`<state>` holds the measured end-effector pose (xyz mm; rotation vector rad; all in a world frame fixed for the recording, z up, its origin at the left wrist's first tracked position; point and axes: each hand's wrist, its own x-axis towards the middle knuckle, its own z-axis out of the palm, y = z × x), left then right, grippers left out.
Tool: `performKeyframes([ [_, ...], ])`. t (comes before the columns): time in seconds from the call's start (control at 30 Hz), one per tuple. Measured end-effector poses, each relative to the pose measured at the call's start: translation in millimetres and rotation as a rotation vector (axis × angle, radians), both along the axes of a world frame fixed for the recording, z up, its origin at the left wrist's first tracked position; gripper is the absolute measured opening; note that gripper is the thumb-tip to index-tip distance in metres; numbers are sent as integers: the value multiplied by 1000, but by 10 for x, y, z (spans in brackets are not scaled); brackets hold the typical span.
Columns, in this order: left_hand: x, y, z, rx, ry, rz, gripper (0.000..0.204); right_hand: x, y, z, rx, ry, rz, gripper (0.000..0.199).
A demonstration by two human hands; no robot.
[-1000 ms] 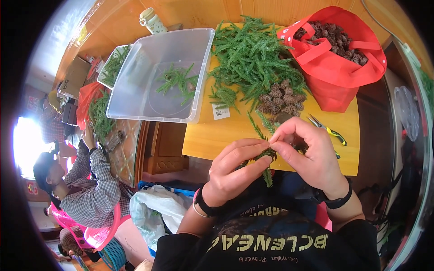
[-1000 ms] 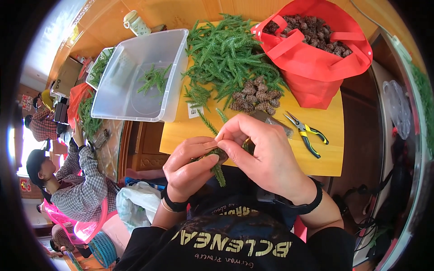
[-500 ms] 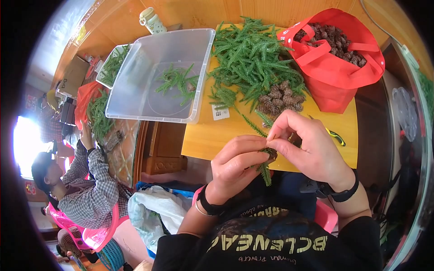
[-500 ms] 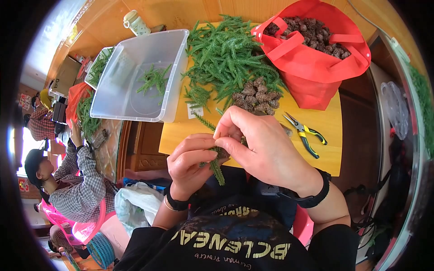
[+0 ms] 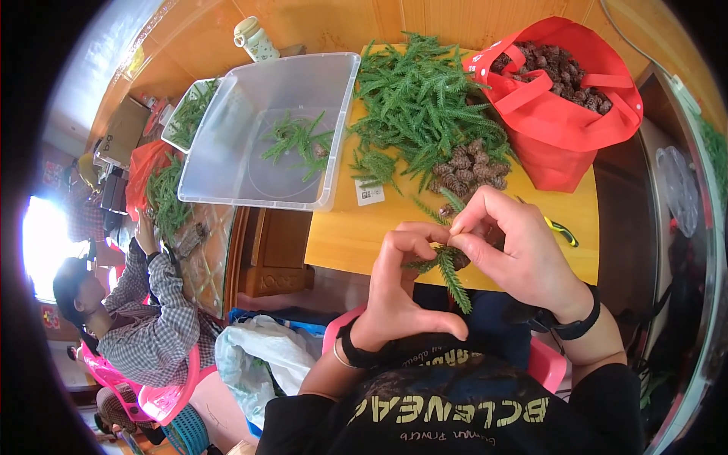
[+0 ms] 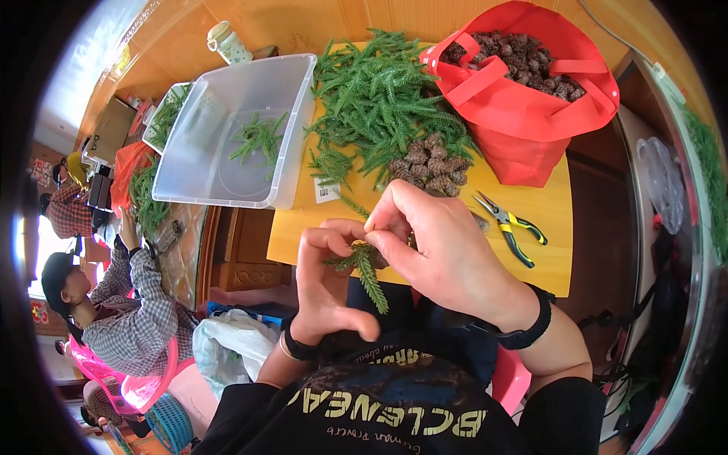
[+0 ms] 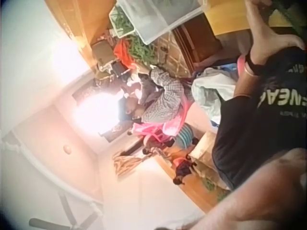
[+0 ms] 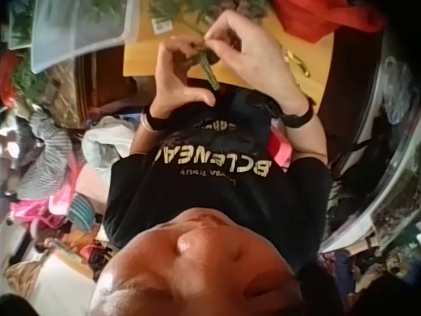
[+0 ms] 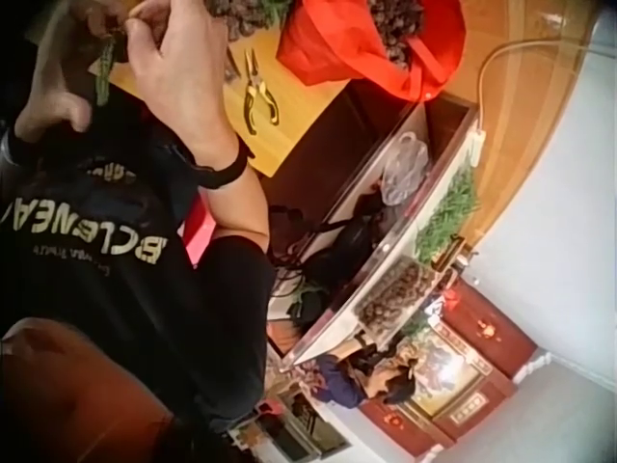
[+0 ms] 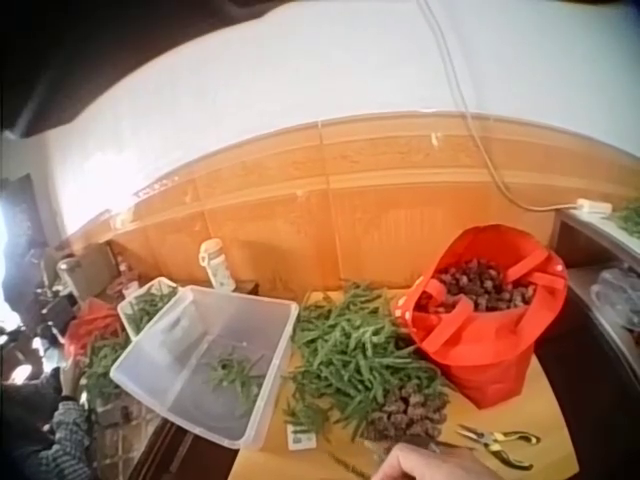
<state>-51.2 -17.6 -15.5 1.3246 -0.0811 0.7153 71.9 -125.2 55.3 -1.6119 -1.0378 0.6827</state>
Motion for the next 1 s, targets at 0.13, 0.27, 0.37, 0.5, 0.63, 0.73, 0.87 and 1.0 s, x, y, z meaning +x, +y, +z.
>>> performKeyframes([
  [0.13,4,-85,63,-40,159,129,44,-26,8,-34,37,-144,-27,8],
  [0.27,64,-94,138,43,167,230,13,-45,13,-69,54,-130,-56,8],
  [0.37,81,-96,129,47,169,259,8,-44,13,-79,61,-102,-85,9],
  [0.5,87,-95,140,77,203,290,7,-38,22,-74,72,-87,-75,8],
  [0.63,106,-51,101,330,100,404,7,-8,35,-48,32,-55,-56,7],
  [0.73,118,-46,77,318,77,411,6,12,45,-30,23,-45,-39,8],
  [0.87,112,-2,25,377,38,418,14,13,50,-35,26,-45,-47,8],
  [1.0,86,-6,67,436,66,445,16,11,47,-12,-14,-12,-51,9],
])
